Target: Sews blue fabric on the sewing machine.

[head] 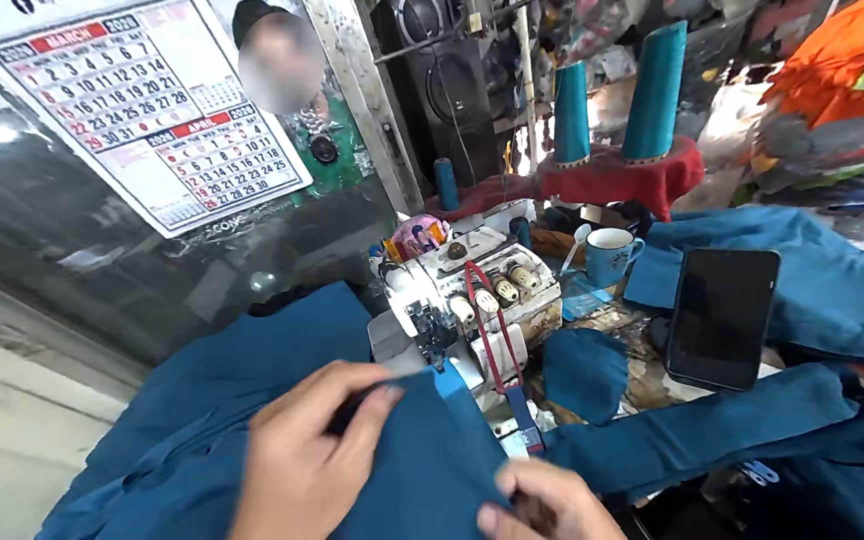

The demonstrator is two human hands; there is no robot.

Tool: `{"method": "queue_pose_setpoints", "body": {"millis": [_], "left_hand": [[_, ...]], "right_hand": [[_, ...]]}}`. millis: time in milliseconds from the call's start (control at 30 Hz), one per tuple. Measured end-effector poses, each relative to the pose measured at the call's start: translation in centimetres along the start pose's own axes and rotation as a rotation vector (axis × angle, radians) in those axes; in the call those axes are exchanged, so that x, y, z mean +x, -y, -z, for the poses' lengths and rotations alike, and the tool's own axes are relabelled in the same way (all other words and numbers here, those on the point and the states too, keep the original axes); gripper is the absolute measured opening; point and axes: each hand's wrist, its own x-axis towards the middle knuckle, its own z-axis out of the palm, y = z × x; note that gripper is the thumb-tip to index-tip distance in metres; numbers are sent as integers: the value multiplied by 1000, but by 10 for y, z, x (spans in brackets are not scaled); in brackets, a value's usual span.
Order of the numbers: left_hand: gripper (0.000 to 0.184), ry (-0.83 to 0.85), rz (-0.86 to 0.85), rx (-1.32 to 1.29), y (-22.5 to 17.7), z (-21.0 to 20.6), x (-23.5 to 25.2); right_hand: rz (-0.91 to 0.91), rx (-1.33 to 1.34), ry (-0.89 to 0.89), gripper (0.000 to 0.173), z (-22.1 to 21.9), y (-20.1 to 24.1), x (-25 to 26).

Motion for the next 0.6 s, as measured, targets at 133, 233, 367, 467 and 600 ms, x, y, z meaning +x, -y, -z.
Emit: {"method": "queue_pose_setpoints", "body": {"millis": [133, 233, 367, 467, 600], "left_hand": [[25, 118, 85, 255, 68, -77, -11], [24, 139, 100, 265, 69, -81, -11], [26, 154, 117, 309, 65, -74, -10], [24, 140, 121, 311, 63, -75, -13], [23, 133, 131, 292, 62, -76, -13]], "right_hand": [[-216, -261, -96, 20, -2, -48, 19], [-226, -182, -48, 19, 5, -52, 17], [-135, -236, -95, 21, 11, -57, 8], [-121, -231, -150, 23, 12, -56, 2], [-213, -151, -208, 28, 9, -55, 4]]}}
